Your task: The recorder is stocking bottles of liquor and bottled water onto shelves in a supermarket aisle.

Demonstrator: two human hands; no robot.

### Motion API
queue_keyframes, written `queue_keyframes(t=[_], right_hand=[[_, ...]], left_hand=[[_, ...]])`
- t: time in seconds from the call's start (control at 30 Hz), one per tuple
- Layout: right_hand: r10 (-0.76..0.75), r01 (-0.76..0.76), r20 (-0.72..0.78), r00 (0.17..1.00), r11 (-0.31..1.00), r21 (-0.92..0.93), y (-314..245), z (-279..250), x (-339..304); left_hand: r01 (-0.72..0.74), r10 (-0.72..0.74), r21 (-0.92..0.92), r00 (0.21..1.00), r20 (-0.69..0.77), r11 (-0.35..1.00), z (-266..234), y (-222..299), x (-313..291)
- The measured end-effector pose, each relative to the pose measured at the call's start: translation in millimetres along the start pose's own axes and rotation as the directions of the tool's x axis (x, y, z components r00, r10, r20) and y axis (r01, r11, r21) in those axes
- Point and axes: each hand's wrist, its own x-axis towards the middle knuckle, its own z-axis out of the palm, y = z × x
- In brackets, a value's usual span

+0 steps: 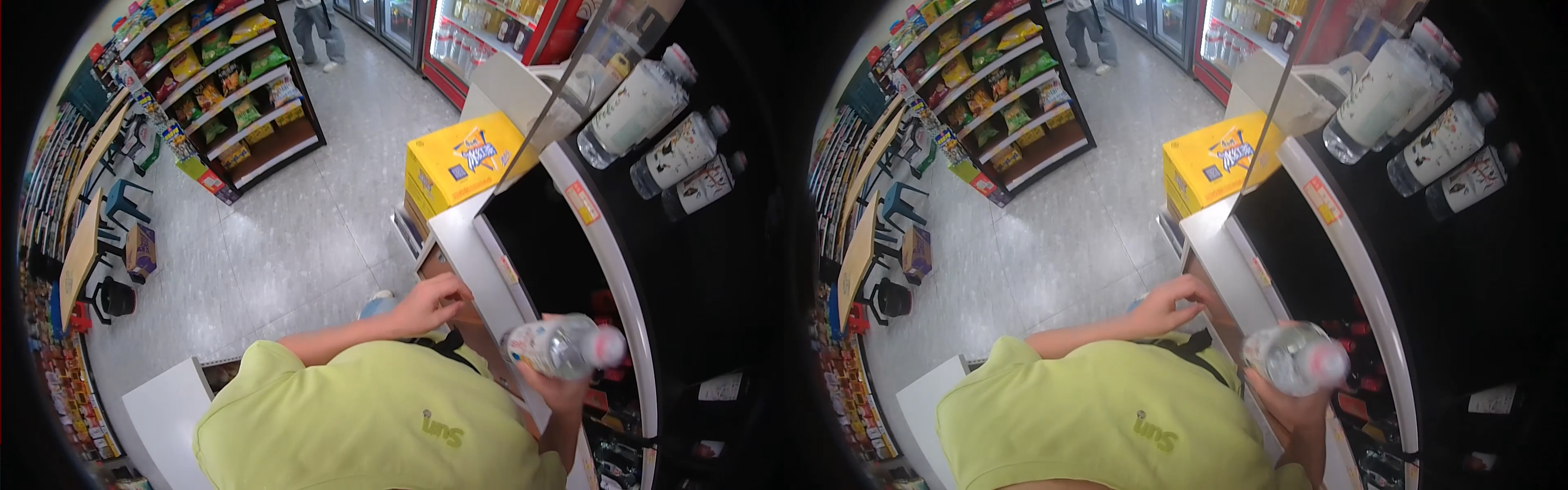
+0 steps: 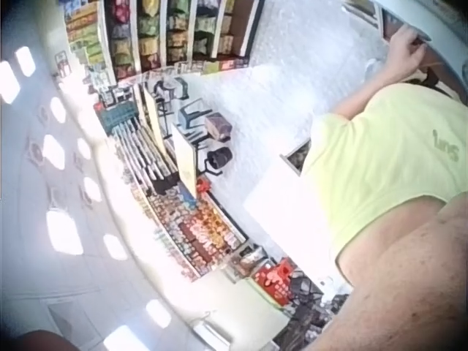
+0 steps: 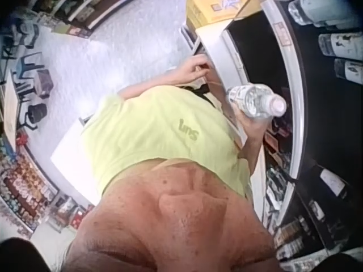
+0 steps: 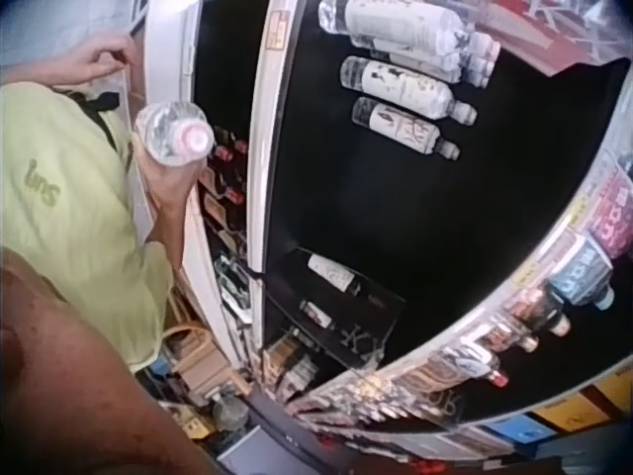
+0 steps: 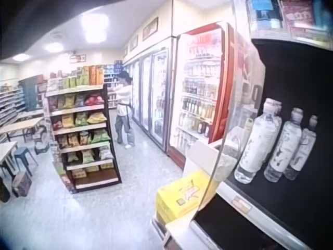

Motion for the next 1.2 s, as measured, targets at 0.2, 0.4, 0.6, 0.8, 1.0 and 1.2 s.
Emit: queue_keyframes(t=[0.2, 0.4, 0.6, 0.8, 1.0, 1.2], right_hand=[[0.229, -0.246, 0.14, 0.963, 0.961, 0.123, 73.6, 30.0, 21.4], [0.411, -0.334, -0.032, 0.911, 0.782, 0.526, 106.3, 27.1, 57.9], [0.516, -0.358, -0.269, 0.813, 0.808, 0.467, 124.3, 1.6, 121.7], [0.182, -0.033, -0.547, 0.817, 0.962, 0.271, 173.7, -12.0, 198.6], [0.138, 0.047, -0.669, 0.73, 0.967, 0.25, 230.2, -29.9, 266.2], [0.127, -0.001, -0.746, 0.653, 0.986, 0.167, 303.4, -55.6, 312.3]], left_hand=[[0.012, -0.012, -0.031, 1.0, 0.001, 0.999, 2.0, -6.3, -3.4], [0.039, -0.04, -0.049, 0.999, -0.026, 0.998, 7.0, -8.5, -9.2], [0.038, -0.042, -0.053, 0.996, -0.077, 0.998, 5.8, -12.7, -15.3], [0.096, -0.111, -0.146, 0.989, -0.102, 0.985, 4.6, -18.3, -23.2], [0.105, -0.125, -0.126, 0.979, -0.161, 0.986, -1.4, -20.6, -33.7], [0.152, -0.18, -0.137, 0.959, -0.218, 0.979, -6.6, -18.8, -45.6]])
